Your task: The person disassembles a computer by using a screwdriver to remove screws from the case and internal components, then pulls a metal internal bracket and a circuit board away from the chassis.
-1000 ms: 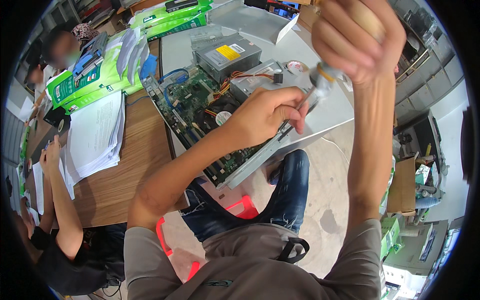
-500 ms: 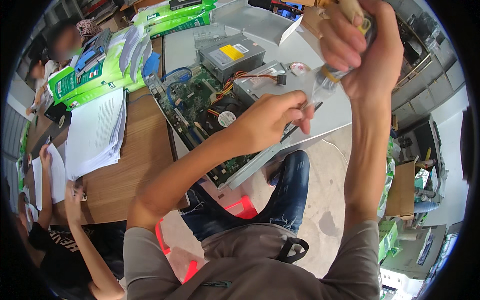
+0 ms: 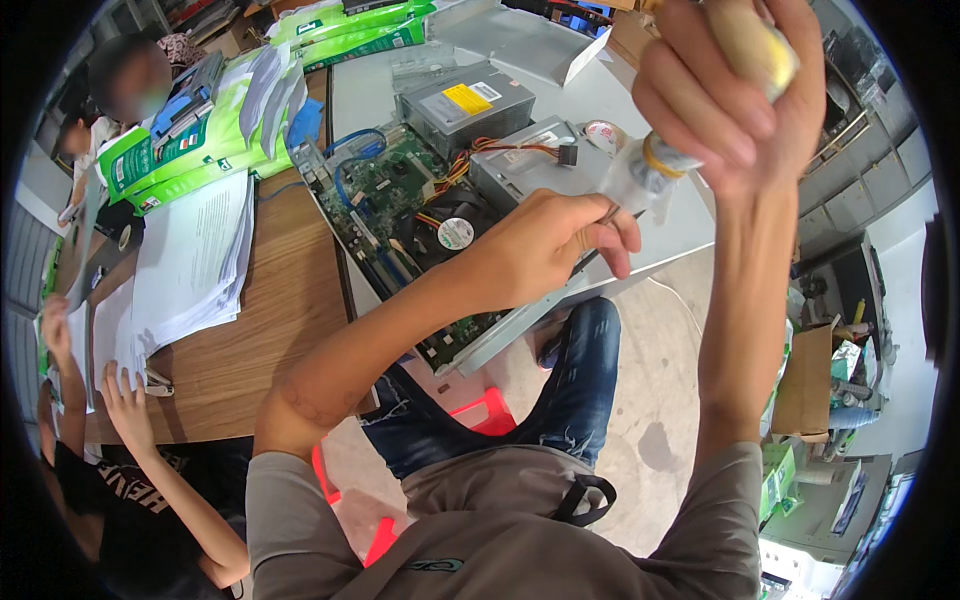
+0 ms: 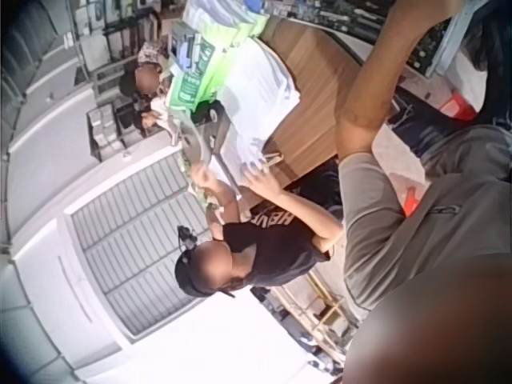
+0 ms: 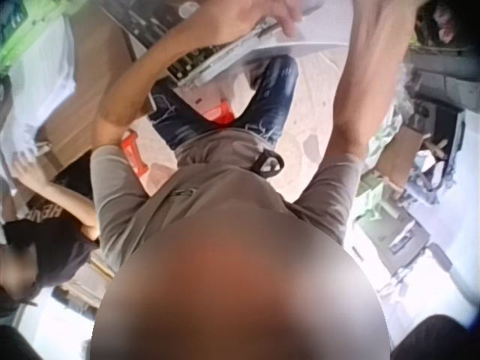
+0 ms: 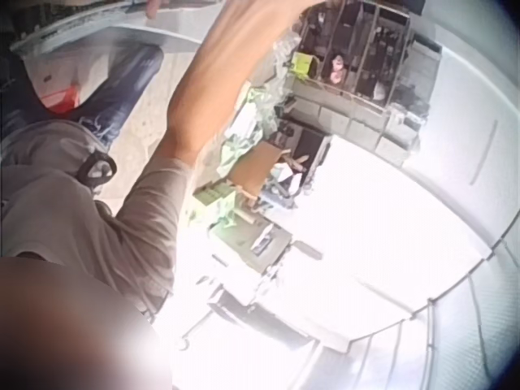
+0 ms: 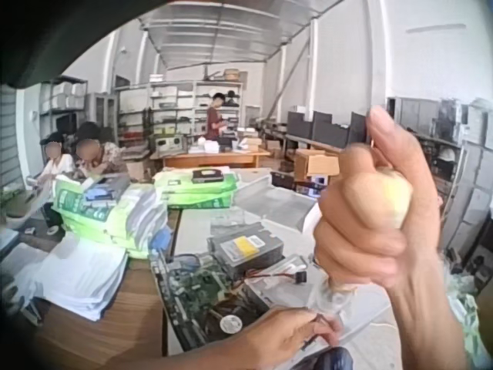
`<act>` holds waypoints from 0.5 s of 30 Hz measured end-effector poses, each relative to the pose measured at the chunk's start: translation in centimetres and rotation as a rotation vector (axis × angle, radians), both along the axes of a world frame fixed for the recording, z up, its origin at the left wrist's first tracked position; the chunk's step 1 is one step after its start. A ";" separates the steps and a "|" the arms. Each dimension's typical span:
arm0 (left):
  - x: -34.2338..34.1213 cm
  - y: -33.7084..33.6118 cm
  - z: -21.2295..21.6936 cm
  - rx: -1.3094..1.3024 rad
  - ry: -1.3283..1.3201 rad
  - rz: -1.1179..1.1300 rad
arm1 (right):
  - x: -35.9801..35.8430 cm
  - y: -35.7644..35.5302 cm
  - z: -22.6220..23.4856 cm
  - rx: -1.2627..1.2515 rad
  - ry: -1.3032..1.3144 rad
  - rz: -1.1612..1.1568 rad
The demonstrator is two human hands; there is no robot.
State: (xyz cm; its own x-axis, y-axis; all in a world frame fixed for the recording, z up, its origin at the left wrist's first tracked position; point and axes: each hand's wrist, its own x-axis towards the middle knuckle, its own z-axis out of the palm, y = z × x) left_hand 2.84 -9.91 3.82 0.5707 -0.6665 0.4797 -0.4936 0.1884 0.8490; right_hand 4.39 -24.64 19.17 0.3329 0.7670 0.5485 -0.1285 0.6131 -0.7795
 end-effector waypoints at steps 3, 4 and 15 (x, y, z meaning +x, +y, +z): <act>-0.7 0.1 0.0 -0.023 0.047 0.115 | -2.7 3.0 0.1 -0.032 -0.174 -0.968; -1.0 0.0 -0.1 -0.006 0.162 0.192 | -2.8 2.6 -0.6 -0.112 -0.238 -1.261; -0.7 0.5 0.6 -0.038 0.101 0.193 | -4.5 -6.0 4.3 -1.162 -1.391 -1.442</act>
State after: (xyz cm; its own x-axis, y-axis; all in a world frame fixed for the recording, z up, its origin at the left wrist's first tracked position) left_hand 2.14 -9.41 4.41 0.7324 -0.5227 0.4363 -0.4365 0.1313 0.8901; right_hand -0.10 -30.68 23.51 0.6991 0.5063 0.5049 0.5587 -0.8275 0.0561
